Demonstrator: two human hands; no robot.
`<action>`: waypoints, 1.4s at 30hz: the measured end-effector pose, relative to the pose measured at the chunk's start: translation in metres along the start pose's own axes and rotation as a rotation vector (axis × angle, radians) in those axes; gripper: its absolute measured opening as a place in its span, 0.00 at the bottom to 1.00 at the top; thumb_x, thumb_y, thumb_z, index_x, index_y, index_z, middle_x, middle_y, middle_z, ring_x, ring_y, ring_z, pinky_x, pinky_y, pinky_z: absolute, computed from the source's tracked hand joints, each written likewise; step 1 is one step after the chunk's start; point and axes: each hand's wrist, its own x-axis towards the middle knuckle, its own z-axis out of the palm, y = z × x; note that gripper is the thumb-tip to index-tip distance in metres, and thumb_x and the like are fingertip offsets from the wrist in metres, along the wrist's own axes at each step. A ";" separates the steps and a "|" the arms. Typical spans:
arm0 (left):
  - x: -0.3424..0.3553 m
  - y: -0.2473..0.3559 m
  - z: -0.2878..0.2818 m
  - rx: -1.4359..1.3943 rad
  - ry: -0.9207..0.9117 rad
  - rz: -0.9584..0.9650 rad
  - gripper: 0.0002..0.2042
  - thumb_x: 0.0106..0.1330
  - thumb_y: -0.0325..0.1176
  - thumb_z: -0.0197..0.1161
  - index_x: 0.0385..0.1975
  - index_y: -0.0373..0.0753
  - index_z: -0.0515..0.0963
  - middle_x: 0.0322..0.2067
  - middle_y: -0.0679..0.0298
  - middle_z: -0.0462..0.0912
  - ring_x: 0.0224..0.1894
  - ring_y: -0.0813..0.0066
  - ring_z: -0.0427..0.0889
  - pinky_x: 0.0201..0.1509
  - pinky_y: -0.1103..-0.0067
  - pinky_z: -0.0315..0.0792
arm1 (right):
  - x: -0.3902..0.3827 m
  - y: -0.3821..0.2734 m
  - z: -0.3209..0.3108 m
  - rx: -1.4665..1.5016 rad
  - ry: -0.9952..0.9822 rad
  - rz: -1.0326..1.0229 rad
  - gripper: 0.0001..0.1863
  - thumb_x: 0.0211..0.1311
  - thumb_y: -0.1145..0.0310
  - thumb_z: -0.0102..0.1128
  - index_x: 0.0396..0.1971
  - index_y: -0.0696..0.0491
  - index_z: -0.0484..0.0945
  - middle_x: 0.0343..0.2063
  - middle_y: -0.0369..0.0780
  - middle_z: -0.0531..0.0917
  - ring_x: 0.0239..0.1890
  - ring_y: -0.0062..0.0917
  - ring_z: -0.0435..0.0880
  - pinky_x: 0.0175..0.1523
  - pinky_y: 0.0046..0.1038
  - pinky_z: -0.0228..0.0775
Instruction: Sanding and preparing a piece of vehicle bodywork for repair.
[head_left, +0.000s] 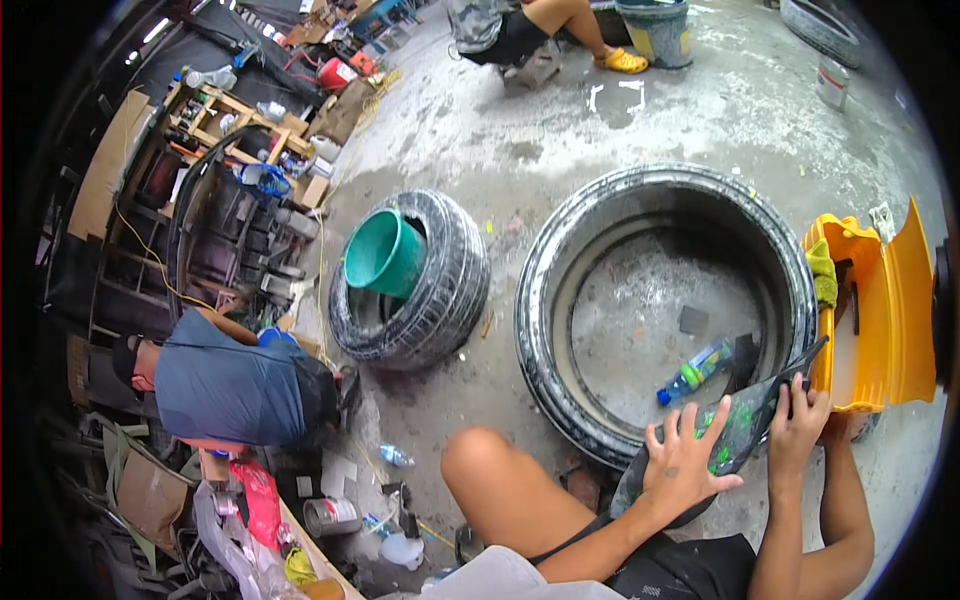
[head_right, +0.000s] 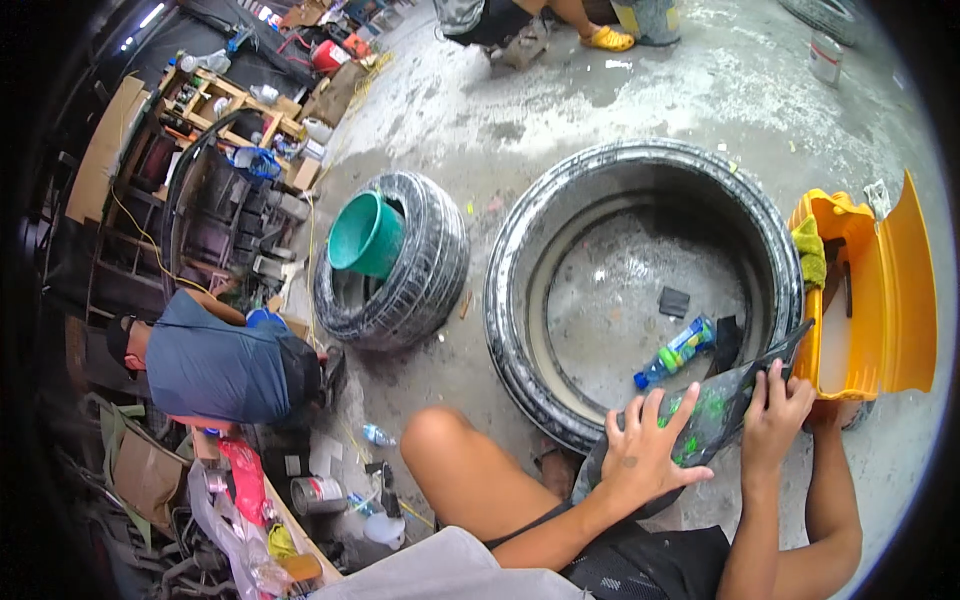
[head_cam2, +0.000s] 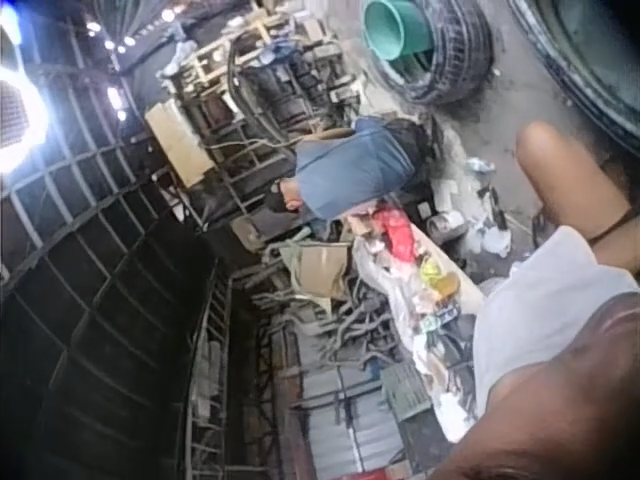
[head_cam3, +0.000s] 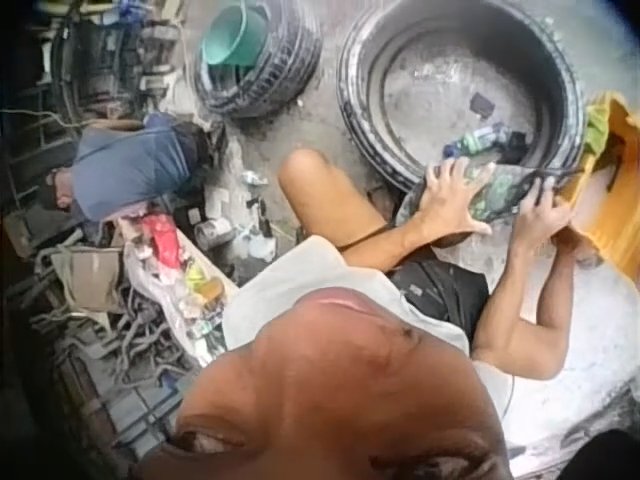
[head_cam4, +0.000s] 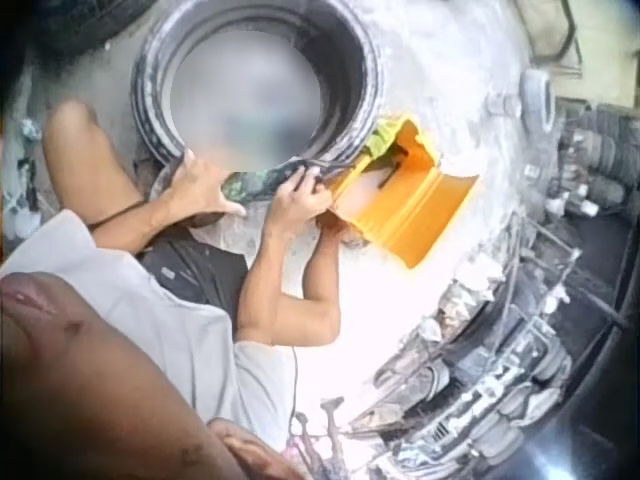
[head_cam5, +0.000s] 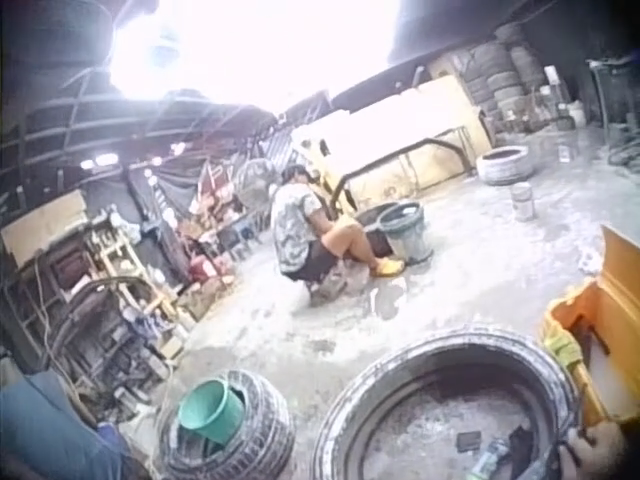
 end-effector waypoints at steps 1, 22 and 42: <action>0.001 0.001 0.002 0.005 -0.021 -0.023 0.61 0.44 0.72 0.75 0.81 0.56 0.58 0.64 0.51 0.70 0.63 0.49 0.69 0.61 0.46 0.64 | 0.000 0.005 0.008 0.004 0.014 -0.047 0.17 0.66 0.74 0.72 0.53 0.58 0.85 0.36 0.48 0.75 0.41 0.43 0.76 0.47 0.42 0.69; 0.012 0.004 0.001 0.041 -0.010 0.016 0.60 0.42 0.78 0.73 0.79 0.56 0.65 0.62 0.49 0.72 0.64 0.48 0.72 0.66 0.50 0.62 | 0.168 0.161 0.041 0.057 0.231 0.271 0.14 0.71 0.61 0.68 0.49 0.53 0.88 0.38 0.48 0.82 0.43 0.43 0.82 0.50 0.41 0.73; 0.016 -0.004 0.006 0.063 -0.123 0.001 0.64 0.42 0.80 0.71 0.82 0.58 0.57 0.67 0.44 0.70 0.69 0.43 0.69 0.70 0.46 0.59 | 0.123 0.189 0.021 0.208 0.008 0.297 0.19 0.73 0.63 0.65 0.57 0.56 0.83 0.45 0.53 0.85 0.50 0.48 0.84 0.57 0.44 0.75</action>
